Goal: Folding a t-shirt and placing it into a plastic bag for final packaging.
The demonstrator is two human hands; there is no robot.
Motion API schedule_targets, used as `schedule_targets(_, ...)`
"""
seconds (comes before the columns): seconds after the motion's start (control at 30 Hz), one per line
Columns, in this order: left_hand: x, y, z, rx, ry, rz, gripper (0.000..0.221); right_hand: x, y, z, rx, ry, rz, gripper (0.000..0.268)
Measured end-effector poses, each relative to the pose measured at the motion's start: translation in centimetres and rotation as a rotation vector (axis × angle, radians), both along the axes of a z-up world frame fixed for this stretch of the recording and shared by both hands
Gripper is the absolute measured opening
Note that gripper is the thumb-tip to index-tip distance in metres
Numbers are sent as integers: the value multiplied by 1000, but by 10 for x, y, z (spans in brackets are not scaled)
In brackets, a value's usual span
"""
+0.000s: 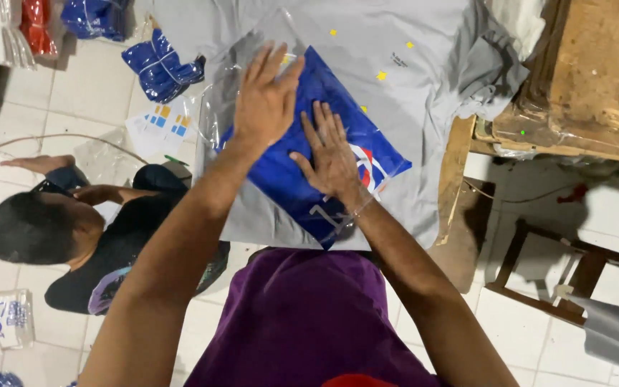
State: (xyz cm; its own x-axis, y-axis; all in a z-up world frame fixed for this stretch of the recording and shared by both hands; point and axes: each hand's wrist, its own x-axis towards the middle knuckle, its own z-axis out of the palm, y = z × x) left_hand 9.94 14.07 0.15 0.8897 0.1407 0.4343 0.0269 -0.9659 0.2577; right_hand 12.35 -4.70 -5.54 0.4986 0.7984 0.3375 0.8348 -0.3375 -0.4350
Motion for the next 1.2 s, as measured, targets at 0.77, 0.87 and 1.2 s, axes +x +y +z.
schedule_targets(0.77, 15, 25, -17, 96, 163, -96, 61, 27, 0, 33, -113, -24, -96, 76)
schedule_targets(0.87, 16, 24, -12, 66, 208, -91, 62, 26, 2, 16, -82, -22, -143, 78)
schedule_targets(1.2, 19, 26, -16, 81, 223, -118, 64, -18, -51, -2, -63, -33, -470, 63)
